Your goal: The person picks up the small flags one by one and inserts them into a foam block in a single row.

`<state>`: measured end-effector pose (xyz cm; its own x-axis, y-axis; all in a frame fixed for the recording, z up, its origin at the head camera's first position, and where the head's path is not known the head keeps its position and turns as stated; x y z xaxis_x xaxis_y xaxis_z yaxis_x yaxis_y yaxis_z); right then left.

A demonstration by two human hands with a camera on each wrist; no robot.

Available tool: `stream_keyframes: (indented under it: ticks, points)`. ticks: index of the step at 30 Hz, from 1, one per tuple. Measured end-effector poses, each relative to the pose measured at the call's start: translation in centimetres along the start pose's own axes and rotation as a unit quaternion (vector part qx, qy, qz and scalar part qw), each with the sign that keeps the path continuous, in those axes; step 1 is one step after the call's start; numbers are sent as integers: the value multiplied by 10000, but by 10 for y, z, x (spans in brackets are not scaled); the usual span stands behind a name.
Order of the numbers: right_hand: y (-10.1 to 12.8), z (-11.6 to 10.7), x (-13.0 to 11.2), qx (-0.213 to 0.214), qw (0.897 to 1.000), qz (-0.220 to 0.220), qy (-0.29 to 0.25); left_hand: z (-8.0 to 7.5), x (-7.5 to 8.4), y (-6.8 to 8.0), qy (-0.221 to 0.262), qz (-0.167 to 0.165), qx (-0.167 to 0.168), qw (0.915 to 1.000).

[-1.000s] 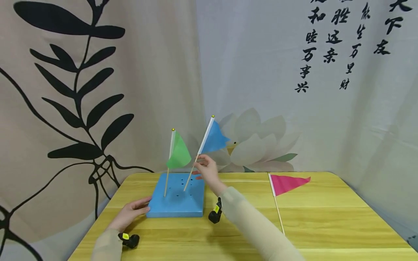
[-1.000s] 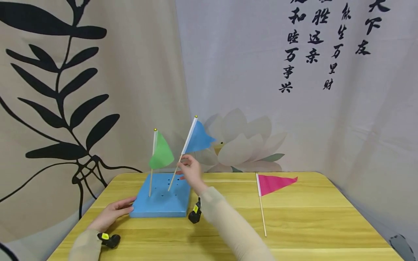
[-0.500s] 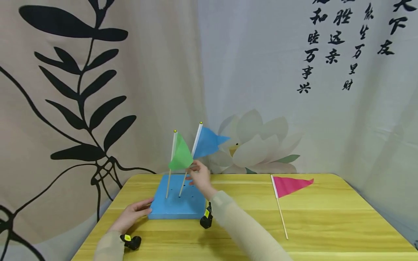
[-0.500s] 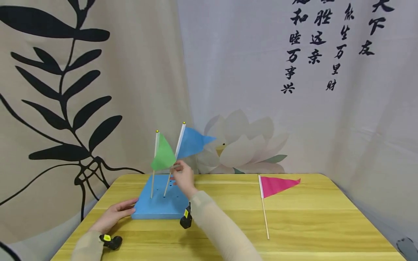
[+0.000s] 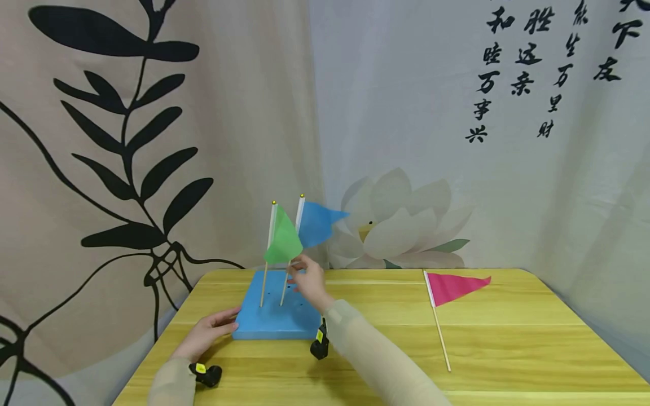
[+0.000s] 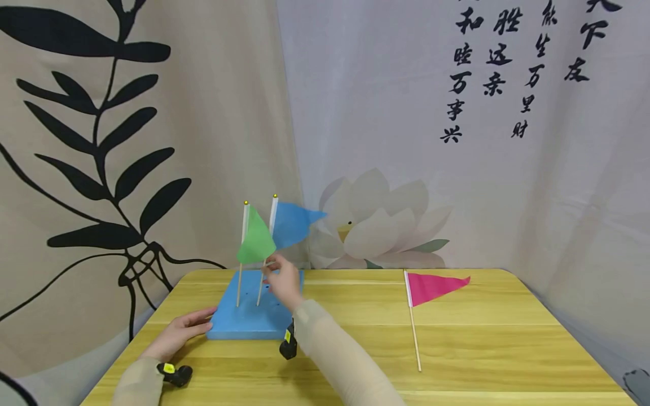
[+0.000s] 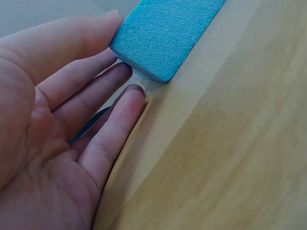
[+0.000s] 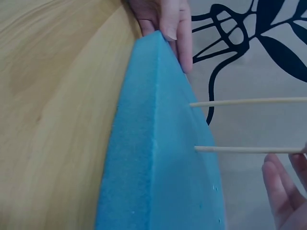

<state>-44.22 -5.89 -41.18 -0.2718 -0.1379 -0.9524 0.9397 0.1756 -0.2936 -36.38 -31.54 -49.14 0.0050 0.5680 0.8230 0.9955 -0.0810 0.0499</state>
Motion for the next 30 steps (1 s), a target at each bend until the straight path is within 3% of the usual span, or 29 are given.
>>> stream_keyframes:
  ticks: [10,17,25,30]
  points:
    - [7,6,-1,-132,9982,-163,564,-2,2,-3,10,-11,-32,10000]
    - [10,-1,-4,-288,9988,-219,332,-3,3,-3,-7,9,-52,10000]
    - [14,-41,-9,-437,9989,-102,121,1,0,-3,108,-89,-51,9999]
    - [32,-75,-34,-486,9988,59,-66,2,-2,-2,76,-117,-34,9999]
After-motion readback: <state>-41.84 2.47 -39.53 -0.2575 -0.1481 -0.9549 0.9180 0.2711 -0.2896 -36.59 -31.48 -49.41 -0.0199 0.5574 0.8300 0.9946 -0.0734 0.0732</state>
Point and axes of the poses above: each hand's wrist, its own y-axis away from the middle knuckle, its own z-axis out of the palm, x = y × z, the point moved 4 cm from there along -y, towards the middle knuckle, and after that the axes turned 13 degrees about -y, right-handed, at the moved point
